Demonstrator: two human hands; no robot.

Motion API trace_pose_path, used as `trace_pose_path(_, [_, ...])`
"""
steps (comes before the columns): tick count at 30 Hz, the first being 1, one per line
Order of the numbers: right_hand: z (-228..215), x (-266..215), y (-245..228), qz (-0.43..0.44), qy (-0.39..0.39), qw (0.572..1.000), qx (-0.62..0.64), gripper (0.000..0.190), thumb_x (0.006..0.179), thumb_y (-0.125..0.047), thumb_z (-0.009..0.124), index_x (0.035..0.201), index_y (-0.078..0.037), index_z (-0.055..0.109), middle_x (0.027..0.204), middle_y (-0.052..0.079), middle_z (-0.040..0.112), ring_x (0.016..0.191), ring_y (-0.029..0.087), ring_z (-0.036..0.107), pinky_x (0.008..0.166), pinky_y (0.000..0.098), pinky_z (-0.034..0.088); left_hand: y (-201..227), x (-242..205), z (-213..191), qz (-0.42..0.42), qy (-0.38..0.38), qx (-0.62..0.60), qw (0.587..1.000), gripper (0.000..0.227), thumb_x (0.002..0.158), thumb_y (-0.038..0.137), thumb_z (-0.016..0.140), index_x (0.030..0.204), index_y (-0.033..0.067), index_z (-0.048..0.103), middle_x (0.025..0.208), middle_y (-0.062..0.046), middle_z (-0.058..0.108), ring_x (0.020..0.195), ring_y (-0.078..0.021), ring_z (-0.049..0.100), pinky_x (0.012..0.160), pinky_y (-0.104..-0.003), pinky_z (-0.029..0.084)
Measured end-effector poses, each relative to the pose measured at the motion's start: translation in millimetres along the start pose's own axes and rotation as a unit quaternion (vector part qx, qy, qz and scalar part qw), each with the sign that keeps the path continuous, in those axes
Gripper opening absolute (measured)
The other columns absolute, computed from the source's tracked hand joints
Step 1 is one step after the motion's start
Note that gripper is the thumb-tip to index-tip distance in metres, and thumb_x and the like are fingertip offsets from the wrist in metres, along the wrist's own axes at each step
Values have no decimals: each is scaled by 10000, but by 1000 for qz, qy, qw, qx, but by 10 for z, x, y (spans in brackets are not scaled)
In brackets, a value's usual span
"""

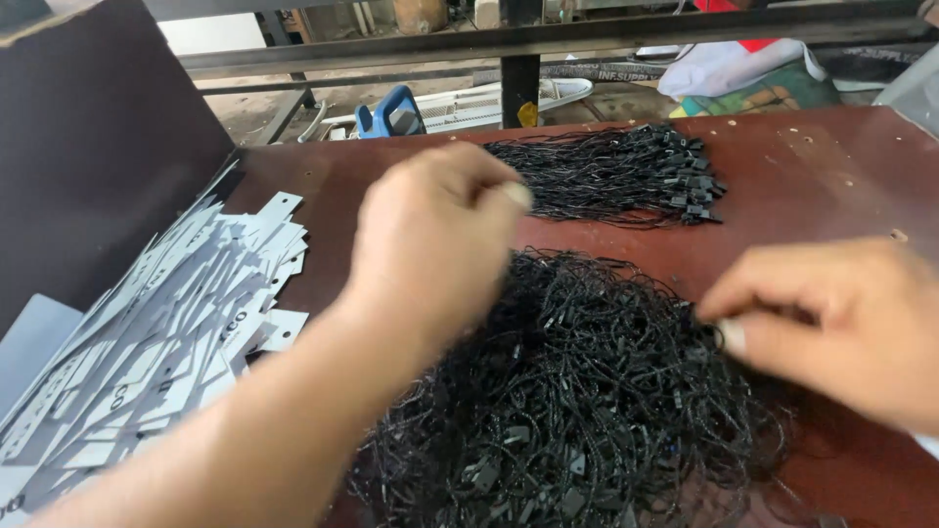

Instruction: Untangling and sorting black plastic hang tag fasteners from a tangled pile into an organized stack on a workbench.

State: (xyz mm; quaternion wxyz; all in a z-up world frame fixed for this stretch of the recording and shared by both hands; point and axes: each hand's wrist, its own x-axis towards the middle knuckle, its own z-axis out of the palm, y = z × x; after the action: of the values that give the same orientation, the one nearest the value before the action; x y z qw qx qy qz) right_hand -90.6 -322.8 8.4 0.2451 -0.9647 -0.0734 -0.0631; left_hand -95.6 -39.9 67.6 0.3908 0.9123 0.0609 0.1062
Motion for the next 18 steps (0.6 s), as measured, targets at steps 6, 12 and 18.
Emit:
trace_pose_path(6, [31, -149, 191, -36, -72, 984, -159, 142, 736, -436, 774, 876, -456, 773, 697, -237, 794, 578, 73, 670, 676, 257, 500, -77, -321, 381, 69, -84, 72, 992, 215, 877, 369, 568, 894, 272, 759, 948, 41, 751, 919, -242, 698, 780, -448, 509])
trace_pose_path(12, [109, -174, 114, 28, 14, 999, -30, 164, 846, -280, 712, 983, -306, 798, 722, -97, 805, 686, 94, 685, 734, 278, 493, -112, -327, 388, 54, -86, 61, 993, 203, 881, 329, 564, 859, 238, 745, 967, 60, 724, 878, -213, 683, 744, -416, 507])
trace_pose_path(18, [52, -13, 28, 22, 85, 967, 241, 167, 1074, -41, 565, 1063, -20, 730, 625, 161, 563, 572, 211, 515, 526, 338, 481, 42, -305, 355, 61, -72, 70, 993, 228, 895, 369, 558, 933, 261, 754, 977, 17, 738, 939, -272, 682, 777, -474, 513])
